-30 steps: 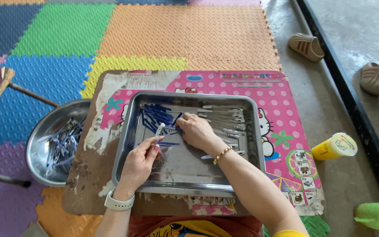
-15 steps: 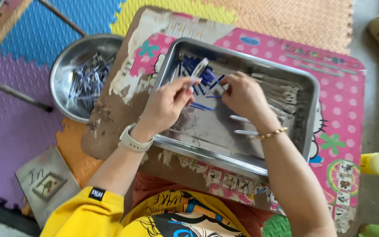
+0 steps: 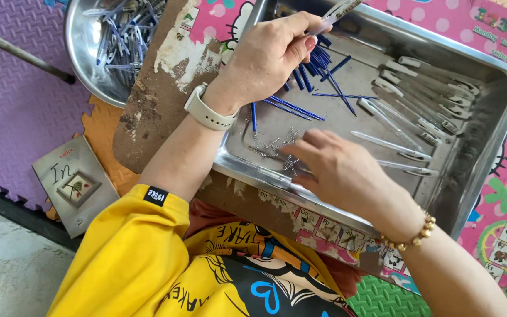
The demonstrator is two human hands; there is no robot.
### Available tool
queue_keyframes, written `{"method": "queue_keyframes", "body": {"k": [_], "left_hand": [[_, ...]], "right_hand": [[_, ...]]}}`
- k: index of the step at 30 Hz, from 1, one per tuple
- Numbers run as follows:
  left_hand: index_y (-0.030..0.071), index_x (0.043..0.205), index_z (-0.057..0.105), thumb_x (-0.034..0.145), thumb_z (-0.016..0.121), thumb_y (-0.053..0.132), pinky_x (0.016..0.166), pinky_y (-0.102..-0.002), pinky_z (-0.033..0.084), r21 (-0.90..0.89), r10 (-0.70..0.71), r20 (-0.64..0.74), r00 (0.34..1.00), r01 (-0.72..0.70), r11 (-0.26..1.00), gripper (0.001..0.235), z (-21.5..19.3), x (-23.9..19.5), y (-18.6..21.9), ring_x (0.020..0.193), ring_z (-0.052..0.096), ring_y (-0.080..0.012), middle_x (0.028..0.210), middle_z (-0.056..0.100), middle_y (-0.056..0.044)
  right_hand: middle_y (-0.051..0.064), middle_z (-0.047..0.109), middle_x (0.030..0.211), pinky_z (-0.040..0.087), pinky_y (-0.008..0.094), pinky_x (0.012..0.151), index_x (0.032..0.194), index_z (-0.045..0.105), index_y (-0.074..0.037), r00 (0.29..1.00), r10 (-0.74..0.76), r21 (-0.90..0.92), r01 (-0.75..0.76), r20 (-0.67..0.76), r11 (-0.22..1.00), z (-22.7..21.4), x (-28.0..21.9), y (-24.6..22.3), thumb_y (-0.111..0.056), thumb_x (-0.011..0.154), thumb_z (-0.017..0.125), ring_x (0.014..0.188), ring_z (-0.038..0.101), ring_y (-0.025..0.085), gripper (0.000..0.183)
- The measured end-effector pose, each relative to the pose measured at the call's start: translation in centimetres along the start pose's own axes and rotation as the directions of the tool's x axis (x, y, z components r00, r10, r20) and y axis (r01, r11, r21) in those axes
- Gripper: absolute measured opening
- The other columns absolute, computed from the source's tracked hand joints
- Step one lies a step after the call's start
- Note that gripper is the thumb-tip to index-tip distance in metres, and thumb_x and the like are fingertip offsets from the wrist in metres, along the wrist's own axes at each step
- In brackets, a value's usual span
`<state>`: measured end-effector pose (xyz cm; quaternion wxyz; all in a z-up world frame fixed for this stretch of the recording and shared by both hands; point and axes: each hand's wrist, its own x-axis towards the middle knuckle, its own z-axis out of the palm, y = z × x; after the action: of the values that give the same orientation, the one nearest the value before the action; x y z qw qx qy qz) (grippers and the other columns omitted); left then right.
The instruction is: The person assembles pens by hand at a small table, inserting blue ink refills into white pen barrels and attaching clips from a metal tray.
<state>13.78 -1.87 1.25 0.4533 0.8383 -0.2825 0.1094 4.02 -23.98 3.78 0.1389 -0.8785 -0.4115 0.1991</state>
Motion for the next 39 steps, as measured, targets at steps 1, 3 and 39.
{"method": "queue_keyframes", "body": {"k": [1, 3, 39], "left_hand": [[0.008, 0.132, 0.064, 0.112, 0.053, 0.014, 0.077, -0.029, 0.064, 0.0, -0.002, -0.001, 1.0, 0.002, 1.0, 0.023, 0.1, 0.0, -0.1, 0.085, 0.077, -0.0145, 0.093, 0.078, -0.003], [0.016, 0.129, 0.066, 0.113, 0.054, 0.02, 0.059, -0.03, 0.052, 0.054, -0.035, 0.027, 0.999, 0.034, 0.998, 0.021, 0.2, -0.2, -0.1, 0.063, 0.062, -0.0109, 0.083, 0.071, 0.004], [0.014, 0.139, 0.069, 0.11, 0.06, 0.01, 0.083, -0.03, 0.062, -0.342, -0.14, 0.155, 0.978, 0.186, 0.921, 0.031, -2.4, -2.0, 0.1, 0.083, 0.073, -0.0146, 0.093, 0.075, -0.004]], "right_hand": [[0.005, 0.068, 0.112, 0.058, 0.045, 0.086, 0.139, 0.065, -0.018, 1.0, -0.002, 0.0, 0.002, 0.002, 1.0, 0.8, 0.1, 0.3, -0.036, 0.088, 0.081, 0.104, 0.067, 0.027, 0.057], [0.006, 0.063, 0.11, 0.059, 0.048, 0.074, 0.138, 0.063, -0.02, 0.999, 0.011, -0.034, -0.013, -0.042, 0.999, 2.6, 0.0, 0.7, -0.034, 0.09, 0.078, 0.101, 0.067, 0.031, 0.052], [0.009, 0.072, 0.084, 0.058, 0.038, 0.074, 0.107, 0.079, -0.011, 0.874, 0.296, 0.485, -0.081, -0.385, 0.871, -3.7, 1.6, 1.9, -0.006, 0.085, 0.078, 0.073, 0.071, 0.023, 0.023]]}}
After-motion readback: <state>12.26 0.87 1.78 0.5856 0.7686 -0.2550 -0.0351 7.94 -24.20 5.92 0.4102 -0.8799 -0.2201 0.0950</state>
